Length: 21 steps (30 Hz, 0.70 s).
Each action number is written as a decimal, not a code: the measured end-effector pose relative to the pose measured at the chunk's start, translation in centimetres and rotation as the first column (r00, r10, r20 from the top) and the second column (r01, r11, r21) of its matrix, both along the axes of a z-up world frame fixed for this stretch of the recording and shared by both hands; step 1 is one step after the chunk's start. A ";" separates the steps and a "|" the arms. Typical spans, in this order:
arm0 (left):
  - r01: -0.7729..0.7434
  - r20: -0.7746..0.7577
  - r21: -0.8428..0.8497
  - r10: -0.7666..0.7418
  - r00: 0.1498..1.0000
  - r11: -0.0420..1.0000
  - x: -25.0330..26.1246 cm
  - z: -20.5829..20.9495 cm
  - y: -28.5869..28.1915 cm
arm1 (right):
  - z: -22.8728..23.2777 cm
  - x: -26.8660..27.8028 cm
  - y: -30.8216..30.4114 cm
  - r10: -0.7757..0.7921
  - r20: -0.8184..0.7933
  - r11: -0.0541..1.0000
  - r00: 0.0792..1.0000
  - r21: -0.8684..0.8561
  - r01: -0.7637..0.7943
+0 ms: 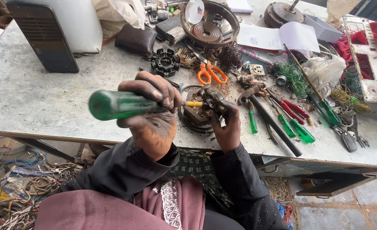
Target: The person is repairing a mechanical part, likely a motor stator, using various tools. They use a screwdriver to pry and adjust components, a hammer to tap parts into place, and pliers to manipulate small pieces. The person also wipes the part with a cloth during the process.
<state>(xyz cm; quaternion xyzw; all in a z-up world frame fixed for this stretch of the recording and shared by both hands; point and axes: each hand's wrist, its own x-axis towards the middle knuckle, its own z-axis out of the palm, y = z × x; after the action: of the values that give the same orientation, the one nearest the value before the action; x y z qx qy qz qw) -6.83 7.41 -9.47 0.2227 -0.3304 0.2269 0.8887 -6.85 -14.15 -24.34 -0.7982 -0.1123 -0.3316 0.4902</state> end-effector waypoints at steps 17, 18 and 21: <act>0.089 0.016 0.203 -0.094 0.995 0.975 0.2 1.7 -0.9 | 0.4 0.7 -1.7 0.133 -0.100 0.938 0.986 0.333 -0.093; 0.089 0.008 0.202 -0.092 0.996 0.975 0.3 1.7 -0.9 | 0.4 0.7 -1.6 0.110 -0.075 0.952 0.991 0.294 -0.083; 0.016 0.018 0.122 -0.018 1.000 0.992 0.9 1.5 -0.7 | 0.2 0.8 -1.7 0.073 -0.119 0.951 0.990 0.307 -0.033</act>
<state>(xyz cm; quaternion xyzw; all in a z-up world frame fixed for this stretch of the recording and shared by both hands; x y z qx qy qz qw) -5.94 6.70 -7.92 0.2713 -0.3538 0.2007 0.8723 -6.04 -15.86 -24.16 -0.7296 -0.0496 -0.2796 0.6221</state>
